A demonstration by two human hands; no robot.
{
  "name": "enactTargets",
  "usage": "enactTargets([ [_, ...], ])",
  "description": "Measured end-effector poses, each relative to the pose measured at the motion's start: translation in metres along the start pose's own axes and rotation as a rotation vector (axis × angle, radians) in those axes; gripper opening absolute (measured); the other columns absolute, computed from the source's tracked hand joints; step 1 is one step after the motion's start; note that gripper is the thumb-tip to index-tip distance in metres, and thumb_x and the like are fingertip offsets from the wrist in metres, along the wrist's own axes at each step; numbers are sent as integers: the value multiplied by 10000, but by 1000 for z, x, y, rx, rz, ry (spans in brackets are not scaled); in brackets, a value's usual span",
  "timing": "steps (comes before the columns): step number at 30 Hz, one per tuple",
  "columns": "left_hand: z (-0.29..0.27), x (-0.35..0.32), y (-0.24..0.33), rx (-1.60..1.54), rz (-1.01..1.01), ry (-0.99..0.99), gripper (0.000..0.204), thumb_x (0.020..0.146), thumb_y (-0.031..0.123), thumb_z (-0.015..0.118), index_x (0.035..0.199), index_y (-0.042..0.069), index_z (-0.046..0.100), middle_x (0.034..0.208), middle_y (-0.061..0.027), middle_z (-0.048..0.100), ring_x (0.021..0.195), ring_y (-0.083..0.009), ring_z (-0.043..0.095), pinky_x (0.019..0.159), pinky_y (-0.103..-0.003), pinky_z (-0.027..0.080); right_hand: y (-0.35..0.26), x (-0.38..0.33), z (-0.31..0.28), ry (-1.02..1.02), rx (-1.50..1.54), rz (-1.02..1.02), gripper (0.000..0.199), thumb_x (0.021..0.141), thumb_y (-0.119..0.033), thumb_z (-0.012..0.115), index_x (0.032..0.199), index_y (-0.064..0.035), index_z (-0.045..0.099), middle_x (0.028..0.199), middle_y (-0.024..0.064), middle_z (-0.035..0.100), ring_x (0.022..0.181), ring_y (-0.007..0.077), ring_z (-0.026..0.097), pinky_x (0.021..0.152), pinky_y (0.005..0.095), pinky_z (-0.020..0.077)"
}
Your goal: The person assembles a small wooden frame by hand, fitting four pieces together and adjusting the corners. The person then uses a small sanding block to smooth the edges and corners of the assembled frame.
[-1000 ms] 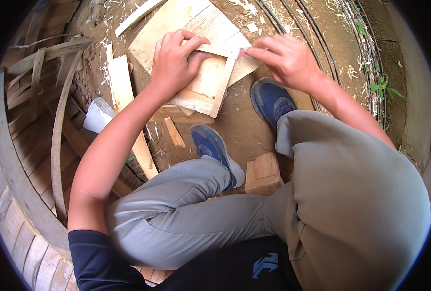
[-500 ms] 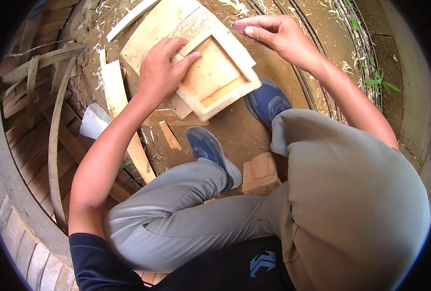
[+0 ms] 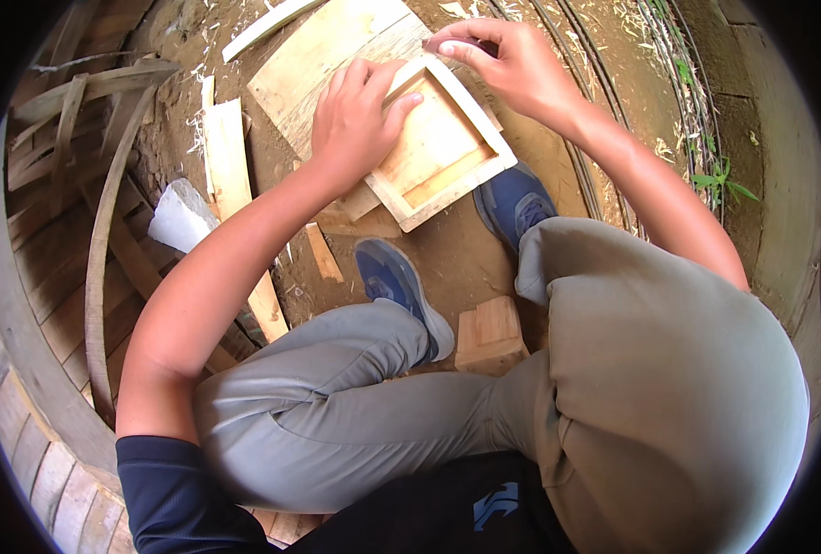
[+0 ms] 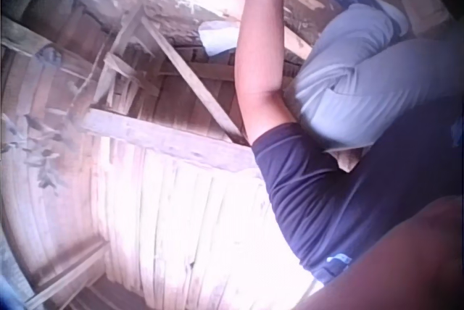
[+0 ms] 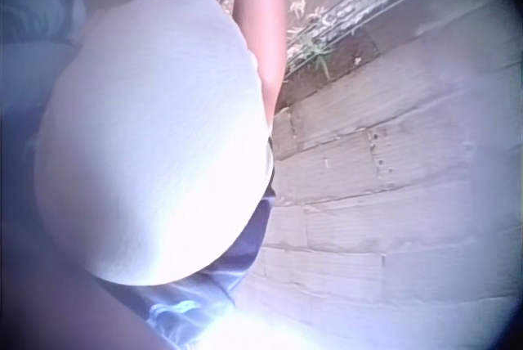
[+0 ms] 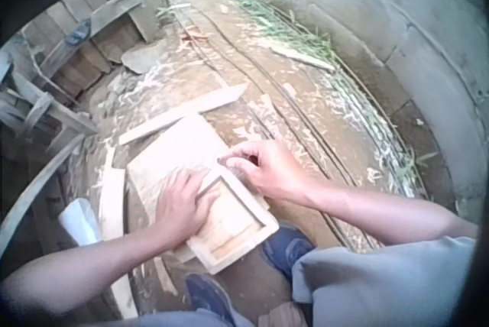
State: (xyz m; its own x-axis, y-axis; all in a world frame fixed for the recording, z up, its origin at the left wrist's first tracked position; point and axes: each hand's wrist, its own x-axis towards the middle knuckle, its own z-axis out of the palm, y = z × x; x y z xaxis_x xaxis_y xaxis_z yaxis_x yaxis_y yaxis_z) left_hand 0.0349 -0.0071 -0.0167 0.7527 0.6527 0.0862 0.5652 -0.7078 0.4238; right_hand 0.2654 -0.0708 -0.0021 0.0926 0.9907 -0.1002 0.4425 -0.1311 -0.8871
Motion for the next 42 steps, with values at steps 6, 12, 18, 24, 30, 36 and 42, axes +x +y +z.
enactTargets([
  [6, 3, 1, -1, 49, -28, -36, 452, 983, 409, 659, 1327, 119, 628, 1117, -119, 609, 1057, -333, 609, 903, -451, 490, 12, -3, 18, 193, 29, -105, 224, 991, -252, 689, 1106, -97, 802, 1027, 108, 785, 904, 239, 747, 853, 353, 562],
  [12, 3, 3, 2, 82, -57, -73, 443, 993, 423, 638, 1318, 122, 622, 1110, -124, 605, 1065, -331, 612, 885, -453, 494, 18, -2, 19, 245, -53, -228, 219, 976, -241, 707, 1104, -94, 804, 1004, 102, 782, 914, 220, 738, 825, 336, 559],
  [18, 3, 1, -2, 87, -47, -68, 432, 994, 418, 636, 1298, 112, 625, 1091, -122, 610, 1043, -328, 623, 864, -452, 503, 18, 11, 23, 178, 90, -55, 229, 986, -180, 704, 1124, -13, 779, 1032, 103, 776, 924, 165, 718, 856, 291, 540],
  [24, 4, 2, 1, 86, -54, -61, 422, 992, 419, 639, 1276, 107, 628, 1080, -125, 615, 1043, -330, 626, 856, -455, 505, 24, -4, 28, 232, 212, 70, 235, 958, -241, 713, 1109, -86, 803, 1015, 104, 789, 882, 200, 735, 815, 327, 557],
  [30, 4, 2, -1, 97, -42, -59, 421, 990, 418, 641, 1264, 99, 620, 1085, -124, 617, 1038, -331, 631, 844, -461, 507, 9, 5, 29, 313, -132, -84, 199, 974, -192, 710, 1090, -51, 788, 1015, 109, 769, 881, 218, 741, 819, 313, 556],
  [36, 5, 3, 0, 94, -41, -60, 412, 988, 420, 644, 1248, 101, 624, 1087, -130, 613, 1011, -348, 636, 832, -467, 510, -3, -8, 21, 316, -346, -245, 191, 1004, -209, 683, 1069, -60, 783, 1004, 88, 759, 884, 185, 729, 750, 309, 553],
  [42, 8, 2, -2, 78, -43, -50, 417, 986, 428, 645, 1237, 96, 623, 1080, -134, 609, 999, -358, 639, 821, -474, 511, -5, 17, 17, 198, -312, -169, 173, 972, -190, 655, 979, -67, 776, 914, 159, 729, 878, 275, 714, 786, 409, 531],
])
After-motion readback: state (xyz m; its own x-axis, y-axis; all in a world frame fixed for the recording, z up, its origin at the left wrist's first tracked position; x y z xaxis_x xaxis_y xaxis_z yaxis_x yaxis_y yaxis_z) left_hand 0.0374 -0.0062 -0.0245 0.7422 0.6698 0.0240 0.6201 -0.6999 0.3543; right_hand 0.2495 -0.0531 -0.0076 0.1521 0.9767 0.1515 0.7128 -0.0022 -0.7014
